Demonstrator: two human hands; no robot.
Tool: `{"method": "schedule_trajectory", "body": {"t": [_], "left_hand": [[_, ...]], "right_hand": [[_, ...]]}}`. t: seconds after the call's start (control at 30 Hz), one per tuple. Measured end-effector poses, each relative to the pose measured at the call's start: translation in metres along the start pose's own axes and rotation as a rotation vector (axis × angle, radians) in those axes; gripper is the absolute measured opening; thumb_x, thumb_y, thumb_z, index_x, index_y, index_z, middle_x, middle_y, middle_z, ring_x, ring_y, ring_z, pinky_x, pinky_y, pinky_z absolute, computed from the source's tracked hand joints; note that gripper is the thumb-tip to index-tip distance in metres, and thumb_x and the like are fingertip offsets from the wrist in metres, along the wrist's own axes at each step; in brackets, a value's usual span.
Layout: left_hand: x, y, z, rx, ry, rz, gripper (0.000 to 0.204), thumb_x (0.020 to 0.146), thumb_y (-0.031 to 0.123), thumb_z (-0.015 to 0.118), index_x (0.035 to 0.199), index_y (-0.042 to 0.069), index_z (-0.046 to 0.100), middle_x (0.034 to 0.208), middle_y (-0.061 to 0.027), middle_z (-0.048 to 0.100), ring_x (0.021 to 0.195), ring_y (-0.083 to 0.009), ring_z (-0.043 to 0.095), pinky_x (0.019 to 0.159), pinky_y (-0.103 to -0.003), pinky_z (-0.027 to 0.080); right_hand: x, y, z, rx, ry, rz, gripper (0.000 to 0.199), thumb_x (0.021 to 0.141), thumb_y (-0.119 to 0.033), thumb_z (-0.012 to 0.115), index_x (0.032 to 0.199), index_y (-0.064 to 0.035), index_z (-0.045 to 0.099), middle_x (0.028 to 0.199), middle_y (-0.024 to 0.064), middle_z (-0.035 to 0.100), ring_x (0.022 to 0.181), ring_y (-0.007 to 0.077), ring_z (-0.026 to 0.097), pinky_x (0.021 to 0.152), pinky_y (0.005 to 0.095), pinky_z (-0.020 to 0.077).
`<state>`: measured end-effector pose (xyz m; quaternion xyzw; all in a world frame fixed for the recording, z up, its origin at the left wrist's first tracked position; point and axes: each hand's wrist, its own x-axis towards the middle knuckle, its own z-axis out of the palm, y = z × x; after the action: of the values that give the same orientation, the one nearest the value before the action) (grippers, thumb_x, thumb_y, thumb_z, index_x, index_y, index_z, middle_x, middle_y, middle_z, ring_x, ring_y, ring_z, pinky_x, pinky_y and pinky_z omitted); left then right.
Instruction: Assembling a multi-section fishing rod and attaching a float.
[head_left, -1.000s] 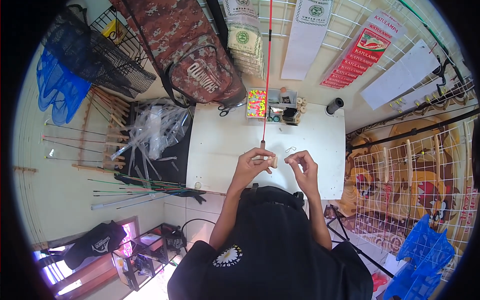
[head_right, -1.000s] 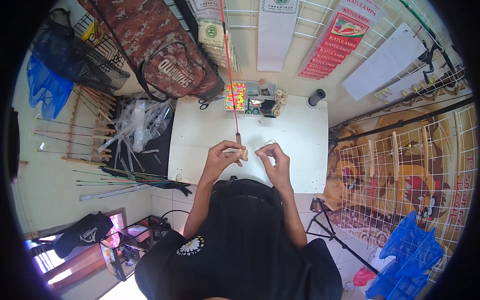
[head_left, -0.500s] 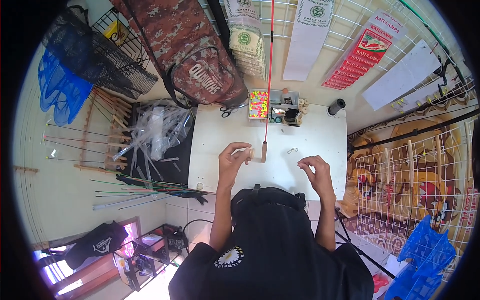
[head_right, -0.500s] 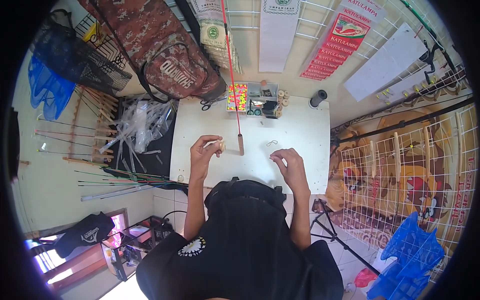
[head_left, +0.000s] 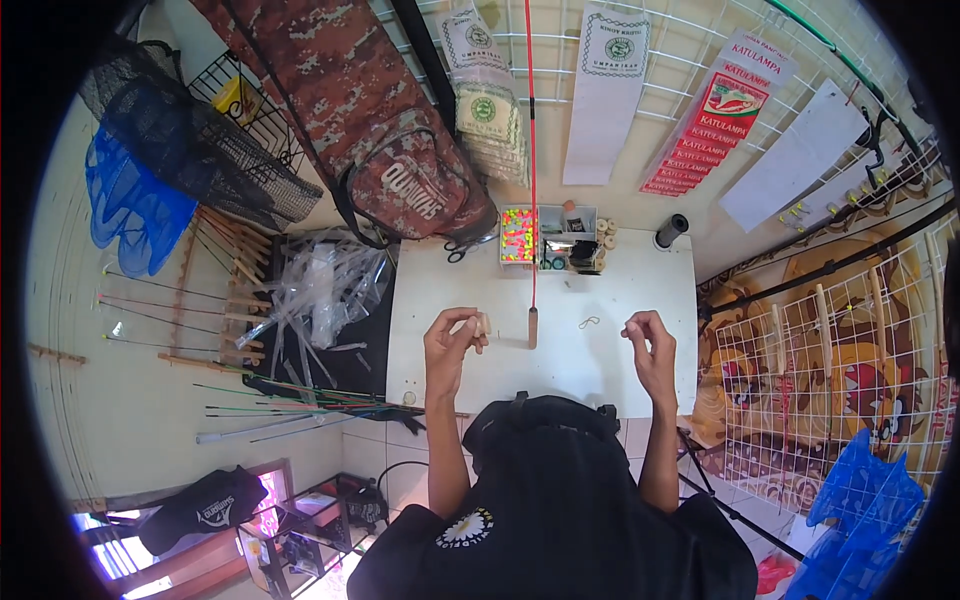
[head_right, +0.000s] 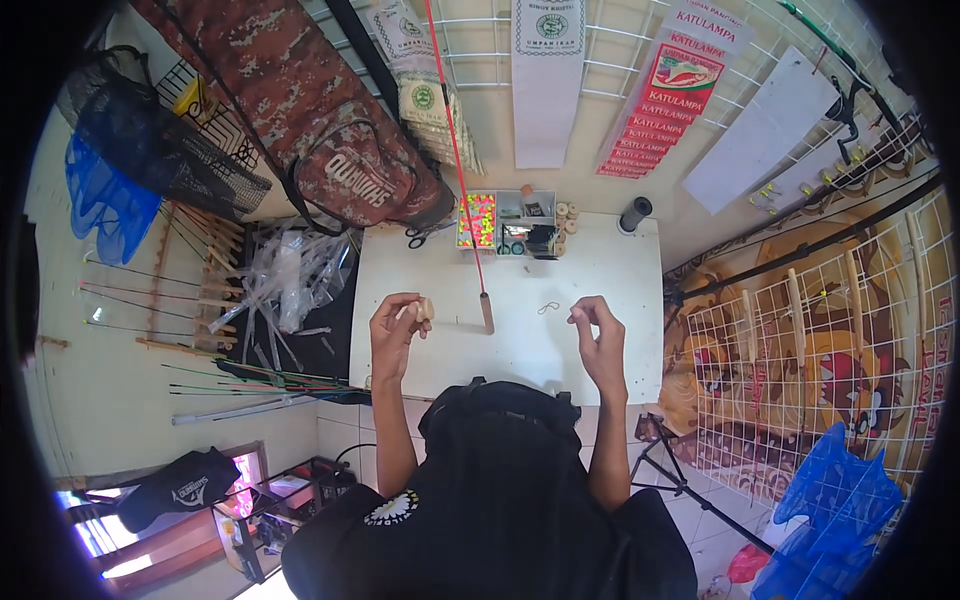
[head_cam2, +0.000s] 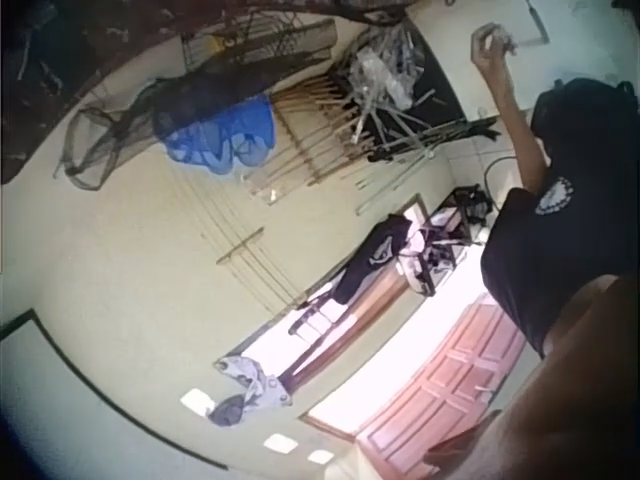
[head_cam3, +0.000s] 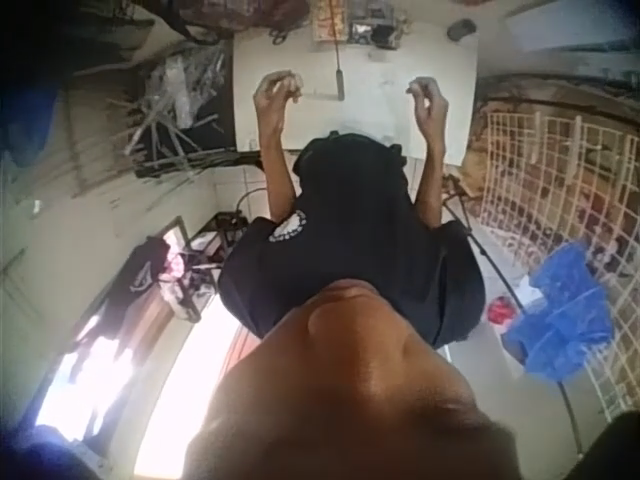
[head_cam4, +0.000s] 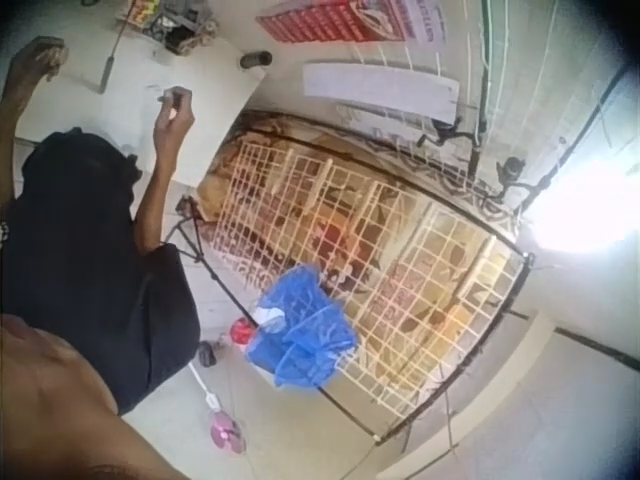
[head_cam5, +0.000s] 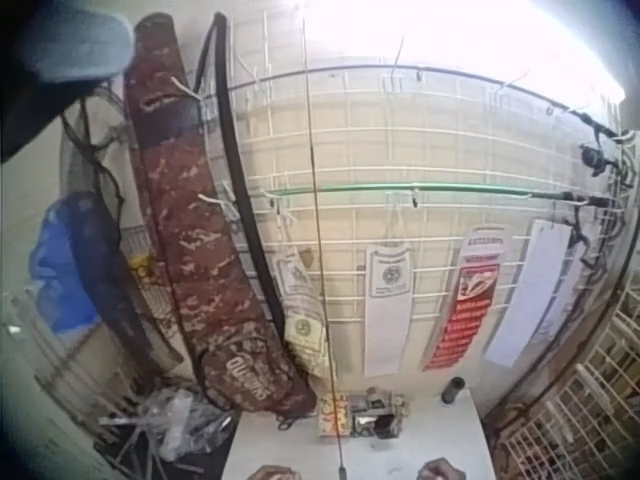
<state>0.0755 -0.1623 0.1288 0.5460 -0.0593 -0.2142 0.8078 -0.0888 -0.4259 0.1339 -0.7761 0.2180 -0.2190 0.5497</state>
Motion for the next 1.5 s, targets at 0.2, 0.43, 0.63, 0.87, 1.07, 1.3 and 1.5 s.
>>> {"method": "schedule_trajectory", "body": {"t": [0.2, 0.43, 0.63, 0.87, 1.07, 1.3, 1.5], "left_hand": [[-0.005, -0.002, -0.014, 0.266, -0.142, -0.023, 0.021, 0.089, 0.003, 0.065, 0.107, -0.004, 0.062, 0.104, -0.0124, 0.068, 0.075, -0.0139, 0.063, 0.062, -0.026, 0.048], [-0.007, -0.002, -0.005, 0.038, -0.047, -0.034, 0.020, 0.091, 0.005, 0.064, 0.108, -0.004, 0.062, 0.097, -0.0140, 0.067, 0.075, -0.0174, 0.064, 0.062, -0.029, 0.050], [0.002, -0.007, 0.002, 0.069, 0.007, 0.066, 0.027, 0.092, 0.008, 0.066, 0.114, -0.005, 0.058, 0.106, -0.0142, 0.062, 0.080, -0.0211, 0.067, 0.070, -0.031, 0.053], [-0.003, -0.024, 0.011, -0.147, -0.117, -0.075, 0.043, 0.092, 0.009, 0.065, 0.132, -0.003, 0.052, 0.110, -0.0114, 0.062, 0.093, -0.0216, 0.067, 0.084, -0.030, 0.054], [-0.009, -0.048, 0.004, -0.378, -0.170, -0.198, 0.043, 0.089, 0.000, 0.065, 0.130, -0.004, 0.052, 0.121, -0.0146, 0.059, 0.102, -0.0255, 0.067, 0.092, -0.031, 0.055], [-0.009, -0.035, 0.007, -0.437, -0.163, -0.185, 0.036, 0.089, -0.003, 0.062, 0.124, -0.003, 0.053, 0.115, -0.0110, 0.057, 0.101, -0.0299, 0.067, 0.089, -0.029, 0.059], [-0.009, -0.043, -0.005, -0.321, -0.143, -0.181, 0.033, 0.086, -0.005, 0.065, 0.118, -0.001, 0.057, 0.110, -0.0086, 0.059, 0.104, -0.0263, 0.064, 0.092, -0.033, 0.053]], "right_hand": [[0.001, -0.013, -0.007, 0.645, 0.035, 0.121, 0.015, 0.103, -0.020, 0.046, 0.100, -0.0055, 0.048, 0.097, 0.0137, 0.063, 0.095, 0.0251, 0.064, 0.085, 0.0381, 0.0524], [0.014, -0.012, -0.019, 0.811, 0.128, 0.137, 0.016, 0.104, -0.023, 0.046, 0.100, -0.0074, 0.047, 0.102, 0.0140, 0.064, 0.098, 0.0269, 0.064, 0.090, 0.0387, 0.0504], [0.014, -0.012, -0.028, 0.936, 0.163, 0.099, 0.014, 0.103, -0.022, 0.046, 0.103, -0.0079, 0.047, 0.101, 0.0153, 0.064, 0.096, 0.0278, 0.064, 0.091, 0.0416, 0.0497], [0.005, -0.039, -0.024, 1.065, 0.073, 0.047, 0.013, 0.103, -0.021, 0.047, 0.104, -0.0083, 0.049, 0.096, 0.0106, 0.063, 0.098, 0.0277, 0.062, 0.091, 0.0415, 0.0490], [0.000, -0.055, -0.020, 1.135, 0.054, 0.060, 0.011, 0.103, -0.019, 0.046, 0.104, -0.0085, 0.050, 0.090, 0.0104, 0.062, 0.092, 0.0279, 0.062, 0.090, 0.0437, 0.0477], [0.000, -0.045, -0.034, 1.254, 0.125, 0.072, 0.012, 0.102, -0.018, 0.048, 0.108, -0.0081, 0.050, 0.089, 0.0031, 0.056, 0.096, 0.0221, 0.056, 0.094, 0.0407, 0.0464], [0.002, -0.050, -0.031, 1.212, 0.105, 0.022, 0.009, 0.104, -0.017, 0.046, 0.107, -0.0093, 0.048, 0.077, -0.0006, 0.041, 0.075, 0.0142, 0.045, 0.080, 0.0324, 0.0422]]}}
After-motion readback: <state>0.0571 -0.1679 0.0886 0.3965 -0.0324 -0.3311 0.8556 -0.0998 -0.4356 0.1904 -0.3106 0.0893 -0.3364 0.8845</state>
